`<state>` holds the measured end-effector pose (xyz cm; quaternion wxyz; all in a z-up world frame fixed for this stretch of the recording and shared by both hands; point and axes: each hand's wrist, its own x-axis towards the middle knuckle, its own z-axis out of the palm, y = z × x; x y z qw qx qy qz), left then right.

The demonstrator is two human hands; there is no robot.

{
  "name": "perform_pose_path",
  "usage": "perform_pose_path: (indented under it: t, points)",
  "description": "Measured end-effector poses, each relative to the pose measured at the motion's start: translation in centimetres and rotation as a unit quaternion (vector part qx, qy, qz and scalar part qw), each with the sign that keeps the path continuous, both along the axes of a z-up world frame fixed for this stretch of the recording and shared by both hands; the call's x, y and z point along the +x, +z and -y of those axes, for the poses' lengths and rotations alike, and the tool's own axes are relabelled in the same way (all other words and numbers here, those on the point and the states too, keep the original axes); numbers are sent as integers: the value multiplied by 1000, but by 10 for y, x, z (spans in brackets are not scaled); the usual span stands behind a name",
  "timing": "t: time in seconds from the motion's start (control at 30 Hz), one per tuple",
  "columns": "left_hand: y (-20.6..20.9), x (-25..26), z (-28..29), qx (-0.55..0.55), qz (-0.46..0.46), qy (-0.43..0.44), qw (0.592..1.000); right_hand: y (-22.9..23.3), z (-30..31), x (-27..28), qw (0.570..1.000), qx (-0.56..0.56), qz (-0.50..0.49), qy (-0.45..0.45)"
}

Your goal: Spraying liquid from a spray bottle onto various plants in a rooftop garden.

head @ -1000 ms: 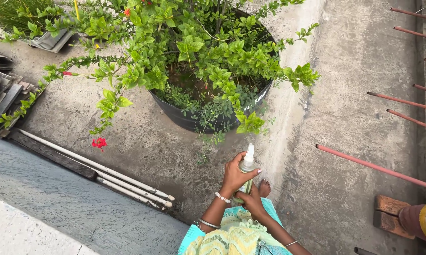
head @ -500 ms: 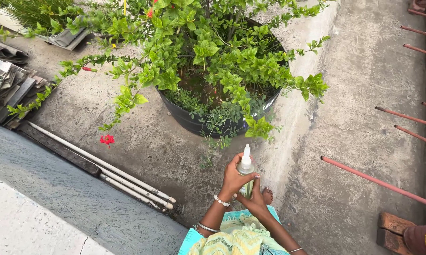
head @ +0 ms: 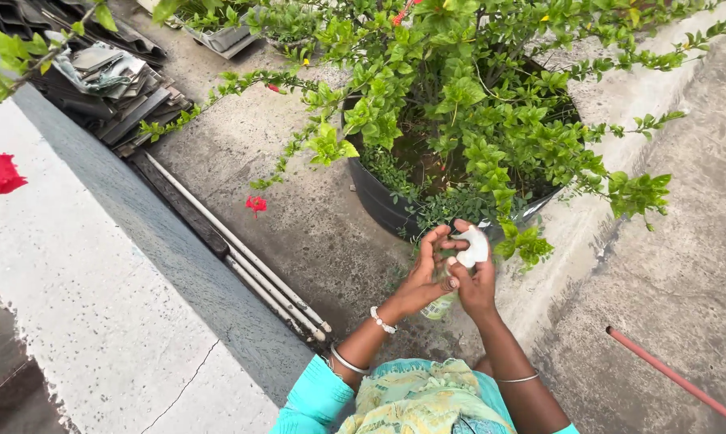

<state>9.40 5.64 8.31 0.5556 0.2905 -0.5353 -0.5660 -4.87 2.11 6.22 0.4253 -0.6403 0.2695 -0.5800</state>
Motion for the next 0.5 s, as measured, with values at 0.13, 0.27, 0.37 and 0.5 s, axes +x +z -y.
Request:
perform_pose_path:
  t: [0.13,0.27,0.37,0.5]
  points:
    - [-7,31,-8,-66,200,69,975,62,29,33,980,131,140,52]
    - [23,48,-24,23,302,205,931,80,28,81,970,114,163,138]
    - [-18,59,-12,-2,268,311,912,65,34,113,962,167,178,120]
    - [-35,67,-14,60,240,356,901,47,32,140,992,35,40,118]
